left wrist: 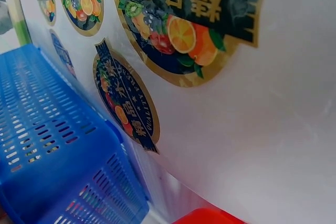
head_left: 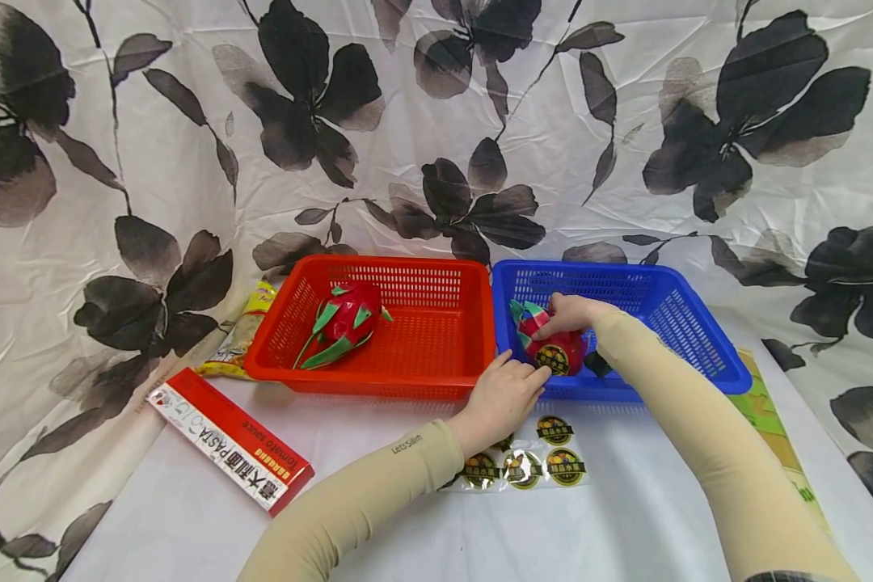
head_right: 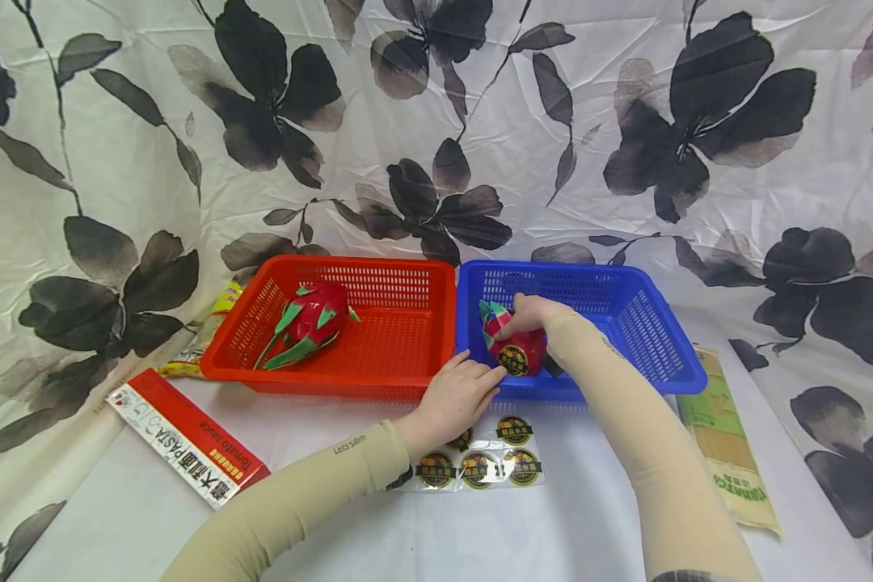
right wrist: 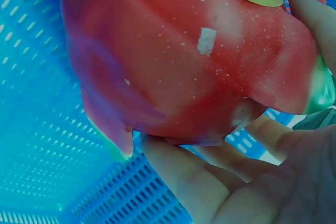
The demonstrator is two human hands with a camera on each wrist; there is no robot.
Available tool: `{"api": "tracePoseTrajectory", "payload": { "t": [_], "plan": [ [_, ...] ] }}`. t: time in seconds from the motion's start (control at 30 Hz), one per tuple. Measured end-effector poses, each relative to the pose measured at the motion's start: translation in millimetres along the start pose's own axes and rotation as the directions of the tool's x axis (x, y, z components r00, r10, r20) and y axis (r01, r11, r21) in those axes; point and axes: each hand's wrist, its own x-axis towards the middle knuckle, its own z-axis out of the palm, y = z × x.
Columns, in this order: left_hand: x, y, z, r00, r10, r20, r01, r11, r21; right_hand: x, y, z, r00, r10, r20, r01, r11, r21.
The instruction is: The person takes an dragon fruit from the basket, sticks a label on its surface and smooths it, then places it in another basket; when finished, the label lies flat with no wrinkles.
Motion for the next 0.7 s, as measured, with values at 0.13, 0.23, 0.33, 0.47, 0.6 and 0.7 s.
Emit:
{"api": "tracePoseTrajectory", "payload": {
  "t": [0.13, 0.23, 0.33, 0.47, 0.6, 0.7],
  "plan": [
    [0.6, 0.4, -0.4, 1.0, -0.001, 0.006, 0.001, 1.0, 0.006, -0.5, 0.1, -0.2, 1.0, 0.003, 0.02, -0.003, 1.0, 0.011],
    [0.7, 0.6, 0.1, 1.0, 0.0, 0.006, 0.0, 1.0, 0.01, -1.5, -0.1, -0.3, 1.0, 0.002, 0.028, -0.002, 1.0, 0.016],
    [0.6, 0.6, 0.5, 1.0, 0.0, 0.002, -0.001, 1.0, 0.009, -3.1, -1.4, -2.2, 1.0, 0.0, 0.032, 0.0, 1.0, 0.003],
    [0.4, 0.4, 0.6, 1.0, 0.001, -0.006, -0.001, 1.0, 0.006, -5.6, -3.9, -7.0, 1.0, -0.009, 0.023, 0.009, 1.0, -0.023],
    [0.2, 0.1, 0.5, 1.0, 0.003, -0.007, -0.003, 1.0, 0.007, -8.6, -5.6, -12.7, 0.999, -0.036, -0.004, 0.035, 0.998, -0.049],
    [0.1, 0.0, 0.3, 1.0, 0.004, -0.004, -0.004, 1.0, 0.005, -12.1, -6.5, -16.1, 0.998, -0.052, -0.019, 0.051, 0.996, -0.074]
  ]
}}
